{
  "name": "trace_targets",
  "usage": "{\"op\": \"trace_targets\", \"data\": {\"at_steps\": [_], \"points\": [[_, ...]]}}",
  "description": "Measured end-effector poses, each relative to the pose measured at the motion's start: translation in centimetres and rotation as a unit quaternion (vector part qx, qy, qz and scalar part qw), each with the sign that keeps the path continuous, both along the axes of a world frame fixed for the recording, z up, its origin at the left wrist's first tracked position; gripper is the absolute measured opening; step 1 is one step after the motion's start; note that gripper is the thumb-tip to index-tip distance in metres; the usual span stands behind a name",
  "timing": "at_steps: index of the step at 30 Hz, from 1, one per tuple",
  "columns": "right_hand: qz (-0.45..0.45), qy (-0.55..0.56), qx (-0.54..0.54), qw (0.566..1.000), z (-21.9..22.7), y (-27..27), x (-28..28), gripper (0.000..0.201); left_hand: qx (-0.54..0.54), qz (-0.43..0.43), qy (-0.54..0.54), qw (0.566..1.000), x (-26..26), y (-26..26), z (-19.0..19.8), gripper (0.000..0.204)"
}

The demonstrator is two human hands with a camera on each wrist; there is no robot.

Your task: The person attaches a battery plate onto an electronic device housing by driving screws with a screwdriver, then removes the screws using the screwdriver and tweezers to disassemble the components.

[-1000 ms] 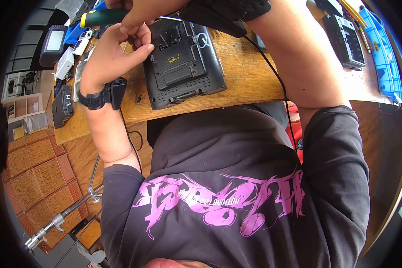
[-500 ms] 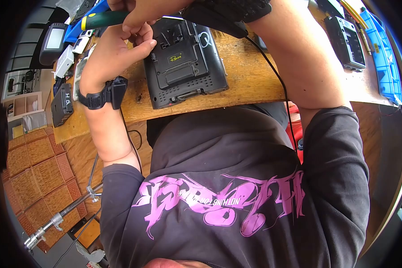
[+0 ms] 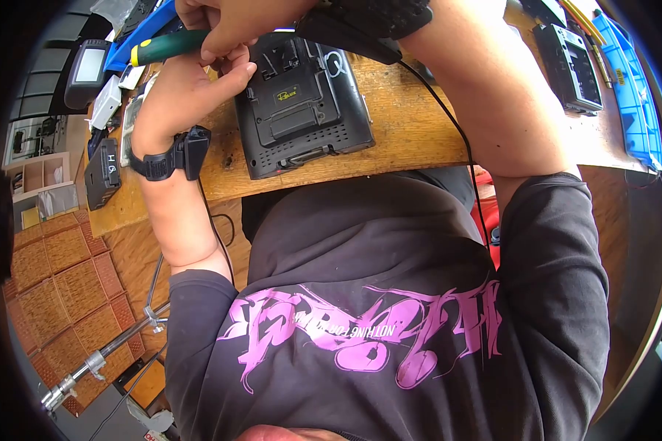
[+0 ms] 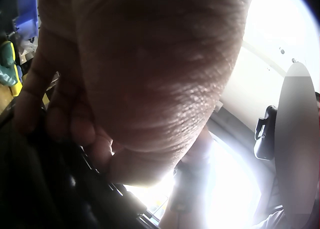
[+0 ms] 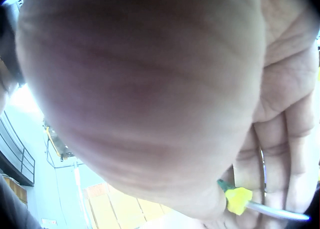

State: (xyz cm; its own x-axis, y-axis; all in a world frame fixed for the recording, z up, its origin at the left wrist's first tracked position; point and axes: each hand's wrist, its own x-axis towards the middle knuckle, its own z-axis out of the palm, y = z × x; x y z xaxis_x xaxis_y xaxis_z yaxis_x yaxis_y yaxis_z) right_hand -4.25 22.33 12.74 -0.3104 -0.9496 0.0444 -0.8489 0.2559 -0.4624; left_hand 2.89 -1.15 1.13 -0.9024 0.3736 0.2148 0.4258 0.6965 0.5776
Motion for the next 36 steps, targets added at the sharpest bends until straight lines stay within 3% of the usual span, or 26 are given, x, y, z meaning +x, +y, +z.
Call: {"op": "trace_targets", "data": {"at_steps": [19,22,25,27,31,33,36], "points": [[-0.002,0.041,-0.053,0.998,-1.9,-1.0,-0.2,0.033,-0.002,0.006,-0.038,0.999,0.1,0.3,0.7,0.027],[-0.075,0.05,0.004,0.996,-1.8,-1.2,0.8,0.033,-0.01,0.018,-0.07,0.997,0.2,0.3,0.5,0.027],[-0.011,0.107,-0.086,0.99,-2.6,-0.4,0.4,0.033,0.001,0.025,-0.068,0.997,0.2,0.2,0.2,0.028],[-0.018,0.029,-0.019,0.999,-1.2,-0.7,0.1,0.034,0.003,0.027,-0.069,0.997,0.2,0.1,0.1,0.028],[-0.021,0.039,-0.021,0.999,-1.5,-0.8,0.1,0.035,0.007,0.025,-0.06,0.998,0.2,0.2,0.1,0.028],[-0.076,0.054,0.014,0.996,-1.2,-1.5,0.9,0.036,0.004,0.026,-0.054,0.998,0.2,0.3,0.2,0.028],[-0.087,0.049,0.027,0.995,-0.8,-1.4,1.3,0.036,0.005,0.021,-0.038,0.999,0.2,0.2,0.1,0.027]]}}
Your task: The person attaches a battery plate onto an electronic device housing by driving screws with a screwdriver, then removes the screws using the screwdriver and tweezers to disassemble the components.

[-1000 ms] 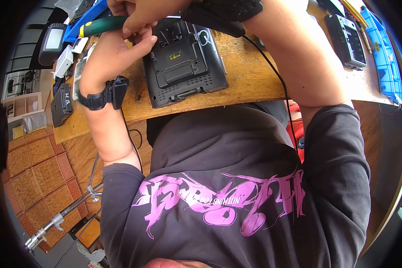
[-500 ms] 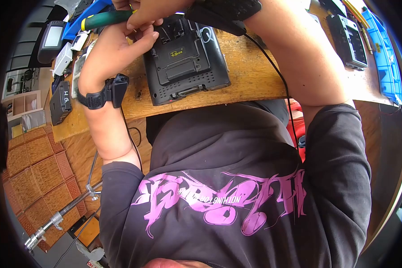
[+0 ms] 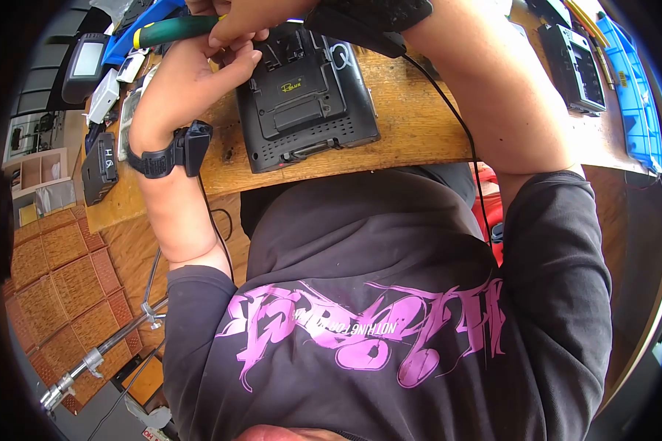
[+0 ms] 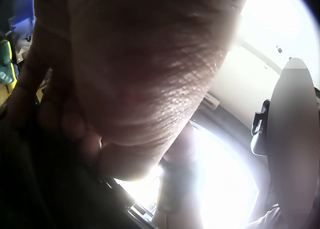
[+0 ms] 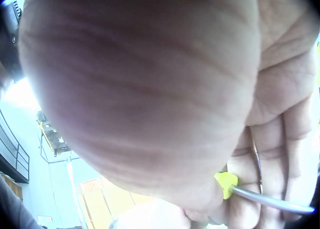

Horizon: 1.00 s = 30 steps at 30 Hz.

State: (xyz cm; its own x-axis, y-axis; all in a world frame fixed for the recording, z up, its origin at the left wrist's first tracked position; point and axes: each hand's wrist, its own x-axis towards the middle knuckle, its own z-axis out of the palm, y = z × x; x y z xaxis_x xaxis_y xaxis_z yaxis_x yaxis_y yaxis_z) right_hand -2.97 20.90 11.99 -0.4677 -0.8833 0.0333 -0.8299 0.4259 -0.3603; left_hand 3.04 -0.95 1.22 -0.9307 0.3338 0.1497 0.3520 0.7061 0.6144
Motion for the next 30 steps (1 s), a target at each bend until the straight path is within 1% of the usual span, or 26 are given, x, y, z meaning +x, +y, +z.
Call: {"op": "trace_targets", "data": {"at_steps": [1,3,6,8,9,10,11,12,16,18,19,20,25,27,30], "points": [[0.0,0.0,0.0,1.0,-0.1,0.2,-0.4,0.036,-0.004,0.0,-0.009,1.0,0.0,0.0,0.1,0.027],[0.073,-0.031,-0.035,0.996,-0.5,0.8,-1.4,0.036,-0.007,-0.001,-0.018,1.0,0.0,0.0,0.1,0.027],[0.075,-0.023,-0.034,0.996,-0.4,0.9,-1.4,0.036,0.0,0.003,-0.007,1.0,0.0,0.0,0.1,0.027],[0.079,-0.015,-0.037,0.996,-0.5,0.9,-1.5,0.037,0.005,-0.014,-0.046,0.999,-0.2,-0.3,0.1,0.026],[0.084,-0.008,-0.04,0.996,-0.5,0.9,-1.5,0.037,0.004,-0.015,-0.046,0.999,-0.4,-0.3,-0.2,0.026],[0.084,-0.008,-0.04,0.996,-0.2,0.7,-1.1,0.037,0.021,-0.023,-0.011,0.999,-0.5,-0.3,-0.7,0.026],[0.051,-0.011,-0.009,0.999,0.3,0.3,-0.4,0.037,0.037,-0.031,0.023,0.999,-0.6,-0.3,-1.0,0.026],[0.018,-0.014,0.023,0.999,0.6,0.1,0.0,0.037,0.037,-0.031,0.024,0.999,-0.6,-0.5,-1.1,0.026],[0.019,-0.02,0.022,0.999,0.5,0.4,-0.4,0.036,0.005,-0.043,0.043,0.998,-0.3,-0.2,-0.3,0.027],[0.088,-0.012,-0.039,0.995,0.0,0.6,-0.9,0.036,-0.009,-0.049,0.049,0.998,-0.3,-0.2,-0.1,0.026],[0.089,-0.012,-0.04,0.995,-0.1,0.8,-1.2,0.036,0.007,-0.059,0.023,0.998,-0.3,-0.4,-0.1,0.025],[0.088,-0.014,-0.04,0.995,0.0,1.1,-1.4,0.036,0.023,-0.069,-0.004,0.997,-0.3,-0.6,-0.1,0.025],[0.09,-0.013,-0.025,0.996,0.0,0.7,-1.4,0.035,0.032,-0.058,0.008,0.998,-0.3,-0.4,-0.3,0.025],[0.007,-0.014,0.014,1.0,0.5,0.2,-0.2,0.034,0.042,-0.059,0.004,0.997,-0.3,-0.4,-0.4,0.024],[0.013,-0.016,0.0,1.0,0.4,0.3,-0.2,0.033,0.05,-0.057,0.011,0.997,-0.5,-0.5,-0.5,0.024]]}}
